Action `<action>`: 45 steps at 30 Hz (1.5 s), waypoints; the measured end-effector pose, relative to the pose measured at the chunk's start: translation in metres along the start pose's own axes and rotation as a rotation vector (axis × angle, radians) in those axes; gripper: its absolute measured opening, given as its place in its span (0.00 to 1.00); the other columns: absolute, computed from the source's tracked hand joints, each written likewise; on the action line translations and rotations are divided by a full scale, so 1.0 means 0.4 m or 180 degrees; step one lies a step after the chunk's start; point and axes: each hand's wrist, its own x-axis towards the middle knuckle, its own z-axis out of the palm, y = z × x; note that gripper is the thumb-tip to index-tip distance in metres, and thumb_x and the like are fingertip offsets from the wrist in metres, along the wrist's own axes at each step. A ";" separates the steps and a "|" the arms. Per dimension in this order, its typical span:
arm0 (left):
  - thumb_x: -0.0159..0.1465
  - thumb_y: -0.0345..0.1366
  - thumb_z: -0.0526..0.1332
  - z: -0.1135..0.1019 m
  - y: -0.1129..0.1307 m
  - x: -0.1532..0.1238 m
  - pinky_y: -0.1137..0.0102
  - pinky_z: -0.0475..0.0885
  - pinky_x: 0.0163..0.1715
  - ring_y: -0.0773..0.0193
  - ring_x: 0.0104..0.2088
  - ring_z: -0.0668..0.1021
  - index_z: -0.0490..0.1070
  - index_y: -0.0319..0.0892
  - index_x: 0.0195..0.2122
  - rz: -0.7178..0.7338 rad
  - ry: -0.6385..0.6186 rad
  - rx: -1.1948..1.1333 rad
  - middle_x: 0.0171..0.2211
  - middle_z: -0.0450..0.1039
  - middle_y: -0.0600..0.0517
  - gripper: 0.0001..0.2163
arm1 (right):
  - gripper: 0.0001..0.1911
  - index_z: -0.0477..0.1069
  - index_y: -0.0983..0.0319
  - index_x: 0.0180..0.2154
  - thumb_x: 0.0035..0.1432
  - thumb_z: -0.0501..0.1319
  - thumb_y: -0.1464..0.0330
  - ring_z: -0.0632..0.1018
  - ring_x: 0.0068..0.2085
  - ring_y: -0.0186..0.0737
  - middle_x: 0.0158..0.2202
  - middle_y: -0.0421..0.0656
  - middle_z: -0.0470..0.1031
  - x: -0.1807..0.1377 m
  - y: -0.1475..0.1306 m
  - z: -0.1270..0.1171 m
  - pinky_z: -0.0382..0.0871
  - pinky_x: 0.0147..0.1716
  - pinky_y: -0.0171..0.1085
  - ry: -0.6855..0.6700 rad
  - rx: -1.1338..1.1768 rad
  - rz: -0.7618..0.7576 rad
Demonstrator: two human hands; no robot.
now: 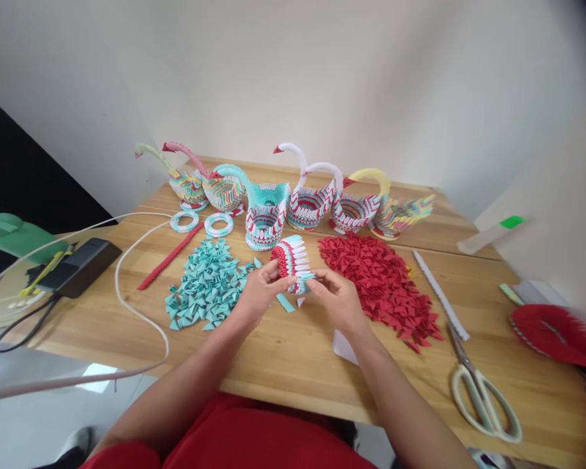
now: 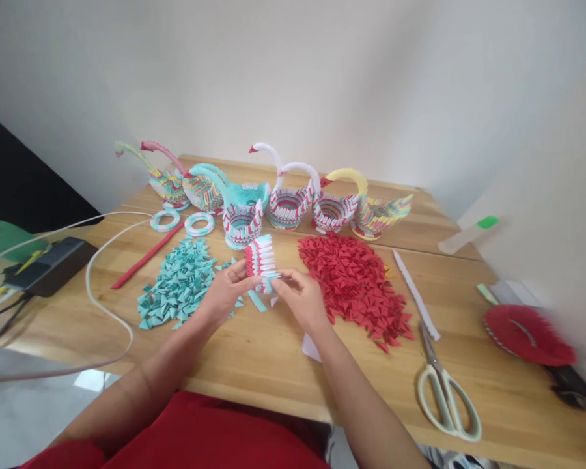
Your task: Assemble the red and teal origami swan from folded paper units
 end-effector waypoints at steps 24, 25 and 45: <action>0.48 0.40 0.75 -0.001 -0.015 0.004 0.61 0.73 0.48 0.50 0.46 0.79 0.75 0.37 0.48 0.0024 0.0062 0.0000 0.46 0.79 0.44 0.26 | 0.05 0.78 0.53 0.39 0.60 0.63 0.66 0.77 0.41 0.46 0.38 0.43 0.79 -0.008 -0.037 -0.014 0.69 0.45 0.46 0.0752 -0.1650 -0.1789; 0.48 0.39 0.75 0.001 -0.013 0.003 0.61 0.73 0.48 0.50 0.47 0.79 0.75 0.37 0.48 0.0036 0.0029 0.0011 0.46 0.79 0.44 0.26 | 0.06 0.79 0.53 0.38 0.60 0.64 0.67 0.76 0.41 0.46 0.37 0.43 0.79 -0.007 -0.040 -0.016 0.69 0.44 0.46 0.0703 -0.1838 -0.2012; 0.51 0.40 0.73 0.012 -0.014 -0.006 0.62 0.73 0.48 0.49 0.48 0.79 0.75 0.38 0.48 0.0038 -0.0228 -0.0040 0.46 0.79 0.45 0.24 | 0.07 0.76 0.58 0.35 0.63 0.60 0.73 0.72 0.40 0.44 0.35 0.45 0.76 -0.008 -0.028 -0.012 0.68 0.42 0.42 0.0522 -0.3059 -0.2784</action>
